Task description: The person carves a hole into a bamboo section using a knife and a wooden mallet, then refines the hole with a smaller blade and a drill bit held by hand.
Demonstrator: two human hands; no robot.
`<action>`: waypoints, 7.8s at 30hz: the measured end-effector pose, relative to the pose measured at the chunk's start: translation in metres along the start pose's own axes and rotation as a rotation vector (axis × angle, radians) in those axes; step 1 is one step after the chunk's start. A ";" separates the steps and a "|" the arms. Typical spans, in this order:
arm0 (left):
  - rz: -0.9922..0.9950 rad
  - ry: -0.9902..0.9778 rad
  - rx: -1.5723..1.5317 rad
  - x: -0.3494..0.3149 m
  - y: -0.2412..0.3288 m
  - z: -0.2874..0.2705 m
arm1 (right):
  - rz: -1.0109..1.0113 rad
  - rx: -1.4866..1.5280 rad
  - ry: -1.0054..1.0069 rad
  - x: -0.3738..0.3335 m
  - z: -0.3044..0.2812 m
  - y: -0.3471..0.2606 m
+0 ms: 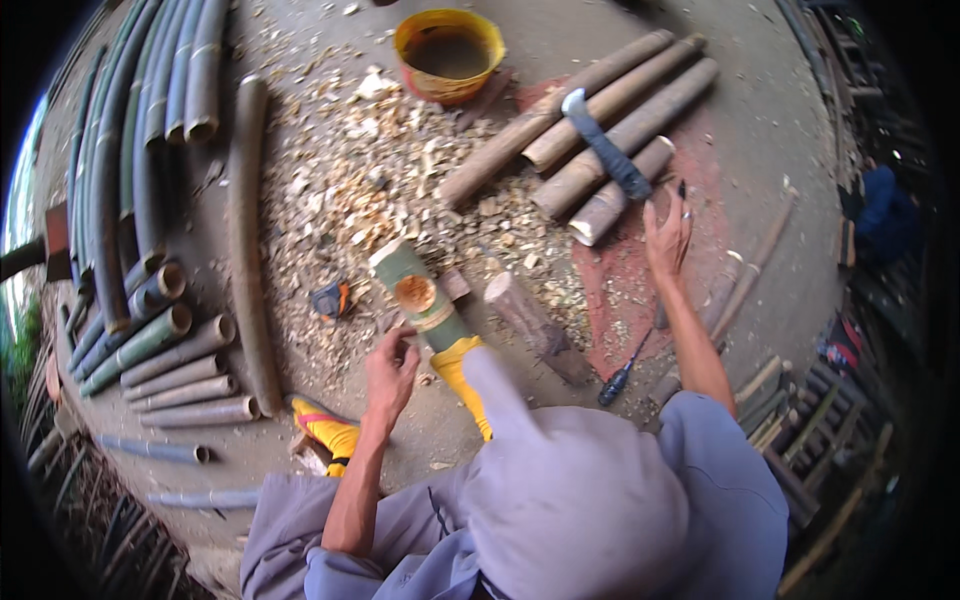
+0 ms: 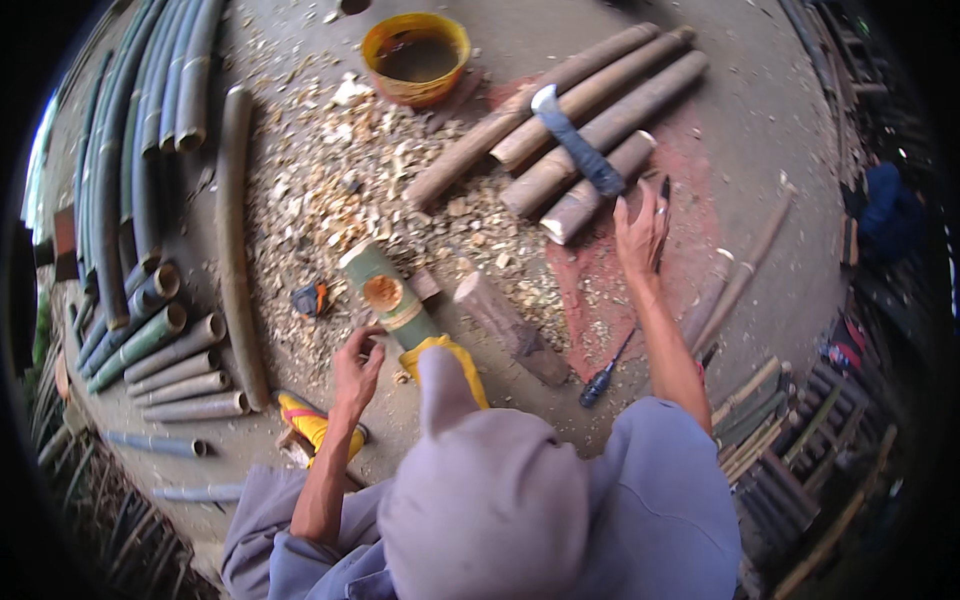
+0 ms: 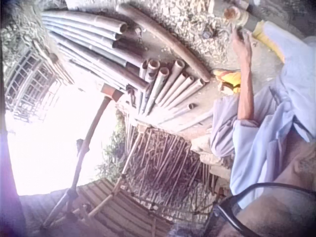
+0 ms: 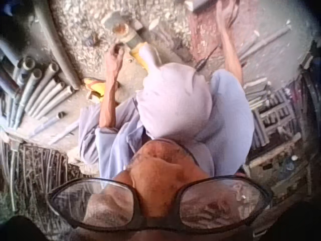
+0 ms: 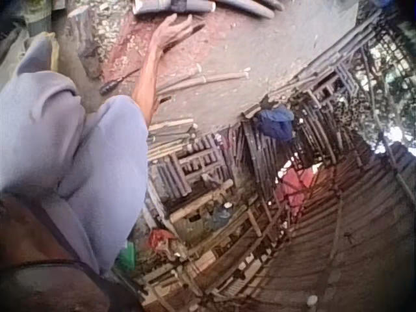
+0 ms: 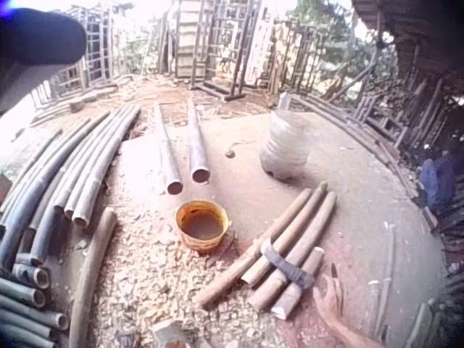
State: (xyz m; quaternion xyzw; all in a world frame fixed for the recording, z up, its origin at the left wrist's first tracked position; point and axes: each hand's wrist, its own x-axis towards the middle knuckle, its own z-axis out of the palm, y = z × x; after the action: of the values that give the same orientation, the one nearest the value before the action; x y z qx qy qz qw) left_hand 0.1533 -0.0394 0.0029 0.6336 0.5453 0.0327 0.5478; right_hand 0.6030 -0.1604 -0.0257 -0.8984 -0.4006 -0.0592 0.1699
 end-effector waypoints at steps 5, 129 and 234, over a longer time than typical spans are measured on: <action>0.018 0.043 0.042 0.003 0.024 -0.002 | 0.507 -0.259 -0.241 -0.123 -0.023 0.063; 0.677 -0.131 -0.105 0.072 0.063 -0.051 | -0.647 0.795 -0.207 -0.014 -0.141 -0.285; 0.324 0.009 -0.452 0.105 0.087 -0.025 | -0.590 0.439 -0.804 0.021 -0.103 -0.273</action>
State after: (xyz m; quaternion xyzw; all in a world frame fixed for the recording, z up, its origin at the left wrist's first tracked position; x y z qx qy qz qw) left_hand 0.2370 0.0699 0.0181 0.5740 0.4181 0.2435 0.6606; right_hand 0.4183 -0.0125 0.1465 -0.6432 -0.6721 0.3287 0.1632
